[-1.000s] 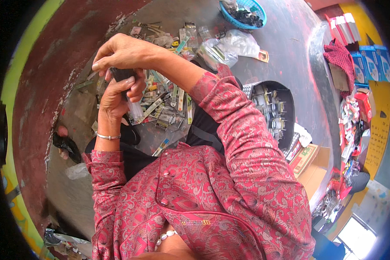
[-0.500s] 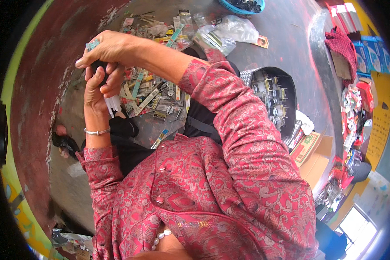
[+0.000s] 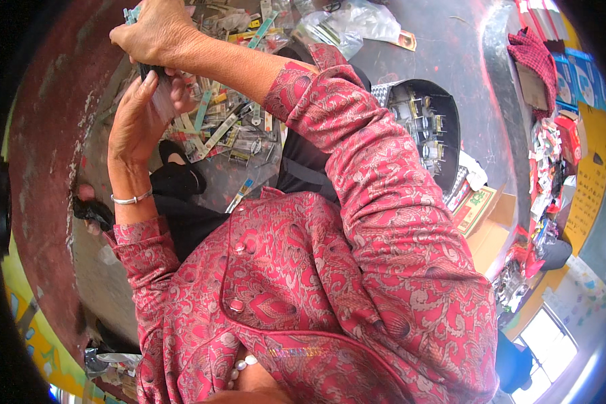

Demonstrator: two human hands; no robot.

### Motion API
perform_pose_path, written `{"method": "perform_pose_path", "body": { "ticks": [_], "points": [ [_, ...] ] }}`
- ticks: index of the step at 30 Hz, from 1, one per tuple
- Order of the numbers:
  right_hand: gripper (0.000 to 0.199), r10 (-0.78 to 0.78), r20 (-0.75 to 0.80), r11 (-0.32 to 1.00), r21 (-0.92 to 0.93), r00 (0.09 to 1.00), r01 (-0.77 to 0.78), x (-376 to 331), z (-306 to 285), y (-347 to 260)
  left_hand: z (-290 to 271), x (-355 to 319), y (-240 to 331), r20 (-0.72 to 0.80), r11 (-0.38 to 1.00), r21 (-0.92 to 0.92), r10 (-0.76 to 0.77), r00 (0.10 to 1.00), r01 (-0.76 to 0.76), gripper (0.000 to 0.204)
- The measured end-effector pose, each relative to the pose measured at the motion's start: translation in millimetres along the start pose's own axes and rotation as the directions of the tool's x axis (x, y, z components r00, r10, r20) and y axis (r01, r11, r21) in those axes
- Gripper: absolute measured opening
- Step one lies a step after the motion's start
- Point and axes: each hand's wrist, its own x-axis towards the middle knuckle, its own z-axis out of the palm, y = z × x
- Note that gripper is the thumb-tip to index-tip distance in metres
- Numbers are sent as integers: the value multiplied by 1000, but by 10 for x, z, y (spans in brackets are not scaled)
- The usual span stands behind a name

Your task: The person picks up and organizes plastic pen barrels and components from a pile on the floor, wiping some with a cloth and grouping them together.

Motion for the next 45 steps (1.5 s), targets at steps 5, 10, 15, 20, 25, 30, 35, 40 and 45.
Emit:
{"method": "perform_pose_path", "body": {
  "ticks": [5,10,15,20,25,30,35,40,45],
  "points": [
    [47,367,202,913,111,908,-394,42,-24,43,-99,7,-9,176,981,-183,-27,984,60,21],
    [58,316,256,798,449,914,-402,178,-311,62,-74,5,21,241,913,-398,12,970,88,21],
    [56,-21,414,892,420,910,-170,216,-278,1,-59,-7,-25,278,928,-351,-22,960,123,23],
    [57,6,442,981,172,897,-91,128,-233,-28,-79,-13,-72,246,918,-376,-31,969,125,23],
    [58,21,423,976,188,906,-110,142,-248,-23,-53,5,-65,187,905,-419,4,982,76,28],
    [54,23,393,996,74,919,-56,53,-183,-58,-40,35,-100,170,891,-441,-37,985,110,21],
    [51,327,129,778,525,936,-345,223,-206,150,-123,71,-60,134,802,-586,-45,990,115,18],
    [60,366,425,600,573,828,-559,93,-140,114,-64,39,-56,55,912,-400,-75,996,91,15],
    [27,450,496,291,705,743,-647,82,-144,205,-97,51,-71,150,857,-460,-183,972,232,18]
  ]
}}
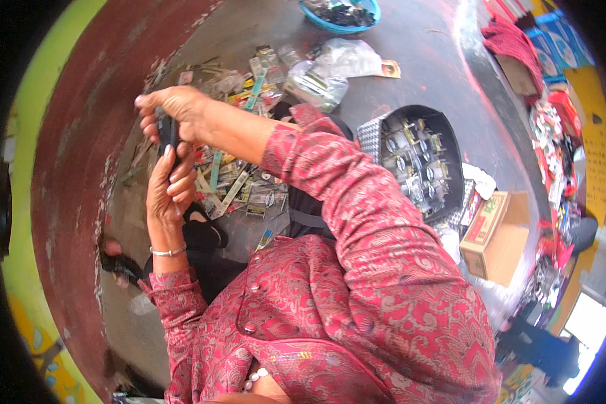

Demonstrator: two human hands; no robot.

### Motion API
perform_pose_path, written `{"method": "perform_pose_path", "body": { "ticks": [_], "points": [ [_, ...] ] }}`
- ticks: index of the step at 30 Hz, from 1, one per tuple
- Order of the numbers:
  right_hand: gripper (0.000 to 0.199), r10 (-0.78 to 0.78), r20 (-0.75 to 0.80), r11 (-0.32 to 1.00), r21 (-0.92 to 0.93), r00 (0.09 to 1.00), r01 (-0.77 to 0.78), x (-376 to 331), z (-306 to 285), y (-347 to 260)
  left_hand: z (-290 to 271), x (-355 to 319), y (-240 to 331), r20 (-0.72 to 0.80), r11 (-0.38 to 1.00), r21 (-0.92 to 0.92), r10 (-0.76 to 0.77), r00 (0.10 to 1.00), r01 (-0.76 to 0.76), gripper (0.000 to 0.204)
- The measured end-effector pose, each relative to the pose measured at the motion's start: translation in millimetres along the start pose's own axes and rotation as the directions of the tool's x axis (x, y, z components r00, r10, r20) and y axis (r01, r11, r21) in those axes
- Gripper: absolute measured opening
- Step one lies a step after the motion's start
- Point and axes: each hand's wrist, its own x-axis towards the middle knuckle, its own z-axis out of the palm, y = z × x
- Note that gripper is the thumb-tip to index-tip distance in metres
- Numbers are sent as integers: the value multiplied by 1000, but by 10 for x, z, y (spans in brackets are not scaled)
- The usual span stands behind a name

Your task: The person picks up and organizes plastic pen barrels and components from a pile on the floor, wiping some with a cloth and grouping them together.

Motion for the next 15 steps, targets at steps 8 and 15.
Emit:
{"method": "perform_pose_path", "body": {
  "ticks": [8,15],
  "points": [
    [33,-173,-124,983,34,977,178,-23,44,-61,21,34,-7,-16,992,107,65,998,-63,57],
    [36,-423,-91,906,-40,901,422,-33,36,-197,28,27,-78,-203,957,-191,180,962,-219,65]
  ]
}}
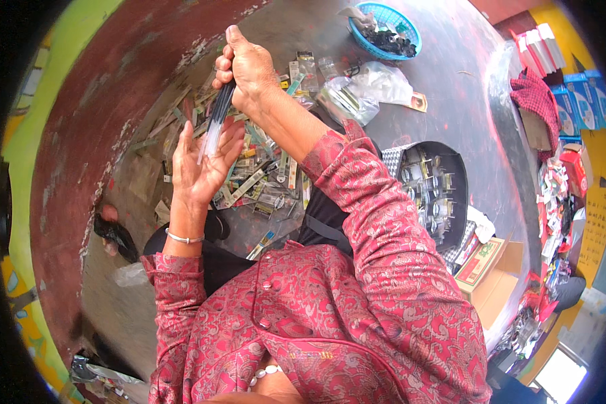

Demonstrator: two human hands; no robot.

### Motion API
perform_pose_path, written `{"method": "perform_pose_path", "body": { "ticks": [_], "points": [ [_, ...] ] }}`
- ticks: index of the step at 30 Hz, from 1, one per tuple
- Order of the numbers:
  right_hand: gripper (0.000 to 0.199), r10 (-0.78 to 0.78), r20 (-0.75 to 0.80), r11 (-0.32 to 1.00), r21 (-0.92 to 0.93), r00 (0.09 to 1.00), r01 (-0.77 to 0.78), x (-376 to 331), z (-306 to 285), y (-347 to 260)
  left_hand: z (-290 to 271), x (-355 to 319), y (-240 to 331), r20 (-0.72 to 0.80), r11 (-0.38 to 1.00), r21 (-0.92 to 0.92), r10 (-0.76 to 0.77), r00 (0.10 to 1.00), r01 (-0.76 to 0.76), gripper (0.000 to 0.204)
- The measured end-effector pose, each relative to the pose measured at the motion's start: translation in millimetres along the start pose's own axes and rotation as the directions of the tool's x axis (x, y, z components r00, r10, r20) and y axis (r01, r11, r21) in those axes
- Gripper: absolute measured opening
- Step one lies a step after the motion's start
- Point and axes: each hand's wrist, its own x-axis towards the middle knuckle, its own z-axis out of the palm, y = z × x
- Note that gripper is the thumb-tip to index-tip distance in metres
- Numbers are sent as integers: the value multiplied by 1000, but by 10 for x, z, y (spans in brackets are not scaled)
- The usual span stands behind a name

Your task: The person picks up and organizes plastic pen barrels and components from a pile on the floor, wiping some with a cloth and grouping them together.

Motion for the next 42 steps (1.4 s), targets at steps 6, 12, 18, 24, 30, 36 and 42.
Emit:
{"method": "perform_pose_path", "body": {
  "ticks": [6,12,18,24,30,36,42],
  "points": [
    [31,-142,-14,985,-104,990,140,-136,143,103,-243,110,72,49,996,-94,15,999,-10,54],
    [27,-238,6,948,-218,971,233,-148,165,216,-61,112,-32,-331,971,194,199,922,-140,30],
    [24,-209,36,950,-230,977,212,-132,102,336,-99,145,-95,-369,916,340,337,866,-211,21],
    [30,-152,-15,978,-145,988,148,-91,97,224,17,82,-78,-353,910,392,284,891,-135,27],
    [32,-99,0,987,-125,995,99,-155,155,261,40,-120,167,113,503,843,186,976,-193,49],
    [34,-19,27,984,-178,999,24,-268,211,369,-31,-112,213,-73,487,865,-118,990,121,33],
    [35,-16,76,977,-209,997,32,-295,166,312,21,-56,101,78,416,904,59,995,-95,27]
  ]
}}
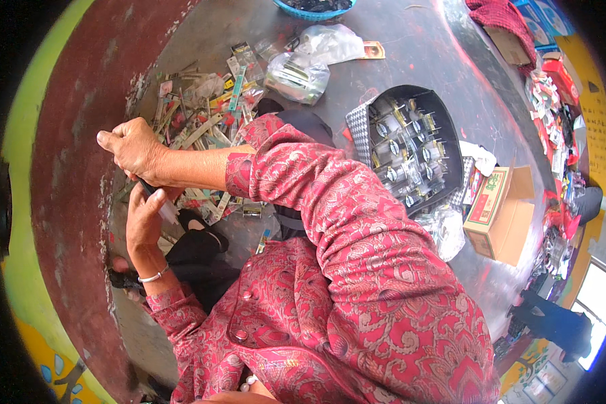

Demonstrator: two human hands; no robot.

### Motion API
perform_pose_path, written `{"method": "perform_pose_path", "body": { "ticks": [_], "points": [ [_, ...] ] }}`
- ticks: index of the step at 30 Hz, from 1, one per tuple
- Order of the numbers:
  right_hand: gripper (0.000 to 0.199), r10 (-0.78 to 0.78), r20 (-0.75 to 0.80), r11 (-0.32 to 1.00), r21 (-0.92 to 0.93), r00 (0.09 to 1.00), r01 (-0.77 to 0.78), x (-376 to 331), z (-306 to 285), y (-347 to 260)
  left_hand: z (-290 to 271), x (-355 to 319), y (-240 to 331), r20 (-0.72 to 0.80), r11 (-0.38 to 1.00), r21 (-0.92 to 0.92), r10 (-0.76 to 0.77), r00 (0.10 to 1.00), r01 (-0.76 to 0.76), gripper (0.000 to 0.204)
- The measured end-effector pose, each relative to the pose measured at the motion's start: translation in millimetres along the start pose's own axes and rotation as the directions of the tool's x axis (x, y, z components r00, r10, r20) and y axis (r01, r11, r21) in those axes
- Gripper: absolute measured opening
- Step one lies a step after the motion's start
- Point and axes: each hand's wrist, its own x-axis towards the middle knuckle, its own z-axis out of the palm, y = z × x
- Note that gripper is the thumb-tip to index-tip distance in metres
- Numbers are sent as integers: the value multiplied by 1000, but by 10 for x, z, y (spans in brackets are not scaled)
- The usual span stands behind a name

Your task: The person picks up and organizes plastic pen barrels and components from a pile on the floor, wiping some with a cloth and grouping them together.

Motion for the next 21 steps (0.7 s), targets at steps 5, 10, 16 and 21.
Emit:
{"method": "perform_pose_path", "body": {
  "ticks": [5,10,16,21],
  "points": [
    [35,81,-23,996,-28,996,-82,79,19,32,5,-33,35,-6,979,-189,-75,997,73,20],
    [30,166,24,982,-93,986,-163,158,-87,-46,-28,46,44,-39,986,-146,-83,996,77,30],
    [25,13,27,968,-252,1000,-5,175,-32,113,1,-2,46,-87,972,-195,-153,984,134,28],
    [24,-21,69,938,-343,997,44,171,13,64,-56,-93,48,100,927,-368,-37,994,71,22]
  ]
}}
